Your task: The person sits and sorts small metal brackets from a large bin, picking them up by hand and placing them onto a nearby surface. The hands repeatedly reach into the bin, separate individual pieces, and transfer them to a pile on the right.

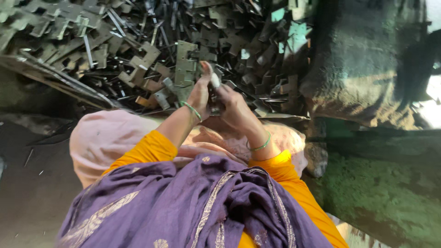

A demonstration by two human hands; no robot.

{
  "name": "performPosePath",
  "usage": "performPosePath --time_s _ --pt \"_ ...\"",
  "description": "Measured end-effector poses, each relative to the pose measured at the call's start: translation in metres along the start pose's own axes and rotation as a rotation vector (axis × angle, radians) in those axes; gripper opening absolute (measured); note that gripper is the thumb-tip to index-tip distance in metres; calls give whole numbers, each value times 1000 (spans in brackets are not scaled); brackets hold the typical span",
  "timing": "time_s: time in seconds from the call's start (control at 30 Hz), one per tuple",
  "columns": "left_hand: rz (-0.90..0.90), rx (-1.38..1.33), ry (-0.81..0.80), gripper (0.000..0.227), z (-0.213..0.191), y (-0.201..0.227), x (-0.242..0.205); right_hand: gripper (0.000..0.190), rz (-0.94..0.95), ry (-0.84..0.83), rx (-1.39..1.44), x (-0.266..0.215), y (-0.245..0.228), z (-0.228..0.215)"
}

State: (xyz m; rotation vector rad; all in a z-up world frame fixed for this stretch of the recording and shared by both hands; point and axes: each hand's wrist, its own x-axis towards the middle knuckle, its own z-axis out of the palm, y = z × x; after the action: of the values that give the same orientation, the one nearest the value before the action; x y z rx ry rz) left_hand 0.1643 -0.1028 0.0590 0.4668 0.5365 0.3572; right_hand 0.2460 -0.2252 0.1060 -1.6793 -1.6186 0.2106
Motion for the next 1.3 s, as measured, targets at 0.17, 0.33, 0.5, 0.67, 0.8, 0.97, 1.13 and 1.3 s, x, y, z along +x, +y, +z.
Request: performPosePath --time_s 0.17,0.33,0.5,0.67,0.8,0.97,1.13,1.3 --pt "593 1151 22 81 -7 27 24 46 656 331 785 -15 86 -82" --pt "765 2001 515 81 -56 65 38 32 683 789 -522 -43 207 -194" --pt "647 1954 654 94 -60 65 46 47 873 546 -890 -65 258 -226" --pt "570 1866 598 65 -65 79 56 39 390 675 -1136 -70 225 -182" --pt "829 1686 570 34 -84 103 42 40 695 283 -625 -58 172 -134" --pt "578 22 71 28 -102 142 -11 49 739 145 -530 -36 117 -126" --pt "614 -81 -236 27 -105 161 -5 23 749 286 83 -22 78 -139" --pt "1111 1728 394 29 -107 140 73 9 130 521 317 -14 65 -136"
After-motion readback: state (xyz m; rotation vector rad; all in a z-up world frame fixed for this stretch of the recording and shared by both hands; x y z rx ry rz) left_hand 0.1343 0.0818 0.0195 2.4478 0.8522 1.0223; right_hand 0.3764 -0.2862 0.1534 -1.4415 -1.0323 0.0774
